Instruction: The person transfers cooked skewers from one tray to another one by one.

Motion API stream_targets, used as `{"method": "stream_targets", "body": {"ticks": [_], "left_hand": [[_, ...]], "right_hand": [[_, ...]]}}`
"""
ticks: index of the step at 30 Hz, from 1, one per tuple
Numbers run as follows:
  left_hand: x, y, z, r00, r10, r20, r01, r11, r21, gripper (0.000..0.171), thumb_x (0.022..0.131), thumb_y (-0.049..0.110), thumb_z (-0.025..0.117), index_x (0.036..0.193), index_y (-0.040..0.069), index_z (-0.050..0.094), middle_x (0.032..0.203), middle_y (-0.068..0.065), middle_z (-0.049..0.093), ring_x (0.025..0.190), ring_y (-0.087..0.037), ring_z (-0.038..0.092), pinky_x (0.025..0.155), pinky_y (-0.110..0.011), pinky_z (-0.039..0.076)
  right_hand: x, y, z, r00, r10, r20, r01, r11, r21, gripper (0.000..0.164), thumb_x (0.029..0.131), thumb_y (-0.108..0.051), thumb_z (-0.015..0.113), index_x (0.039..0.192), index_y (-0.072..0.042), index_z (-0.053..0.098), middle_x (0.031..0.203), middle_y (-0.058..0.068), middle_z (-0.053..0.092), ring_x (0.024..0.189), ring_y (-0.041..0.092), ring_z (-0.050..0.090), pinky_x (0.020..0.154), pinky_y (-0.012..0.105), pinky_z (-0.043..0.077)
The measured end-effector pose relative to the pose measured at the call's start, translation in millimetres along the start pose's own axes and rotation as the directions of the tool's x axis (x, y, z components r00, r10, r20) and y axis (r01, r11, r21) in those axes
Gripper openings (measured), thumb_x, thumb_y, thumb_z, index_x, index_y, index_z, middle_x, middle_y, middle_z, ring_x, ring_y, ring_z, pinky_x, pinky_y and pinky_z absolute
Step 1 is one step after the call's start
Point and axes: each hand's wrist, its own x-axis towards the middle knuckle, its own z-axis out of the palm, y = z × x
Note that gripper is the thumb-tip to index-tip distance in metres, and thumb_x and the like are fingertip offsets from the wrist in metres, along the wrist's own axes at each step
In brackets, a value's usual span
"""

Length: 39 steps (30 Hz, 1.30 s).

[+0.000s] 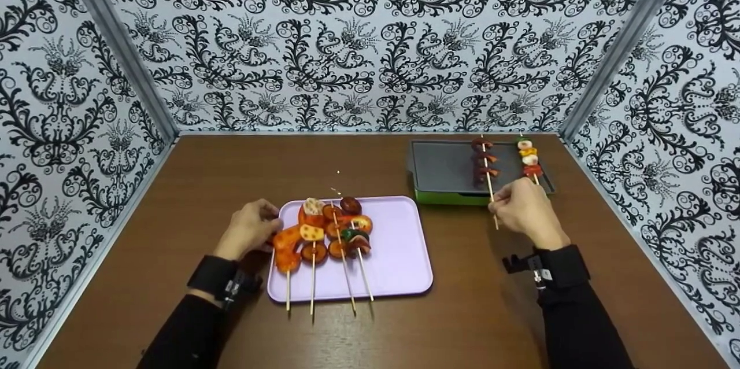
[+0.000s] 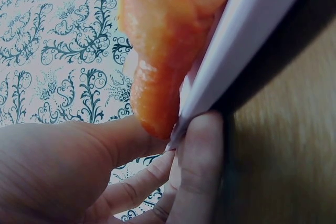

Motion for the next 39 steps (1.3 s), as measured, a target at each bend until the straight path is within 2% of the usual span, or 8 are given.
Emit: {"method": "stream_targets", "body": {"ticks": [6,22,28,33,39], "left_hand": [[0.3,1.5,0.7,1.0,0.002,0.001,-0.002,1.0,-0.009,0.032,0.081,0.021,0.065,0.11,0.012,0.055,0.104,-0.013,0.06,0.065,-0.019,0.064,0.051,-0.036,0.058],[1.9,-0.5,1.8,1.0,-0.016,0.006,0.016,1.0,-0.014,0.031,0.082,0.021,0.065,0.11,0.013,0.055,0.103,-0.013,0.059,0.067,-0.02,0.064,0.052,-0.035,0.059],[2.2,-1.5,1.3,1.0,-0.009,0.006,0.009,1.0,-0.008,0.031,0.082,0.022,0.064,0.111,0.013,0.055,0.105,-0.013,0.059,0.067,-0.019,0.064,0.053,-0.035,0.059],[1.8,-2.4,0.8,1.0,-0.012,0.004,0.012,1.0,0.004,0.031,0.082,0.022,0.064,0.11,0.012,0.056,0.102,-0.014,0.059,0.067,-0.02,0.065,0.053,-0.036,0.059],[1.0,-1.7,1.0,1.0,-0.023,0.006,0.023,1.0,0.018,0.031,0.083,0.023,0.064,0.111,0.013,0.055,0.102,-0.014,0.058,0.069,-0.021,0.064,0.053,-0.035,0.059]], "right_hand": [[0,-8,2,0.998,0.017,0.054,-0.018,1.0,0.018,0.01,0.077,-0.022,0.064,0.081,-0.015,0.07,0.075,0.0,0.069,0.069,0.015,0.062,0.061,0.026,0.049],[-13,-35,3,0.994,-0.016,0.109,0.004,0.994,0.105,0.01,0.079,-0.021,0.064,0.084,-0.014,0.068,0.077,0.001,0.069,0.063,0.01,0.063,0.064,0.026,0.053],[-17,-47,3,0.992,-0.044,0.116,0.029,0.991,0.127,0.007,0.079,-0.022,0.065,0.081,-0.016,0.068,0.071,-0.002,0.068,0.059,0.009,0.063,0.065,0.026,0.052],[-22,-56,5,0.991,-0.081,0.109,0.062,0.985,0.161,0.007,0.077,-0.021,0.066,0.079,-0.015,0.068,0.067,-0.004,0.068,0.056,0.008,0.064,0.062,0.026,0.053],[-26,-66,11,0.984,-0.09,0.151,0.057,0.976,0.209,0.007,0.076,-0.02,0.067,0.079,-0.014,0.068,0.068,-0.002,0.068,0.056,0.009,0.064,0.058,0.025,0.054]]}}
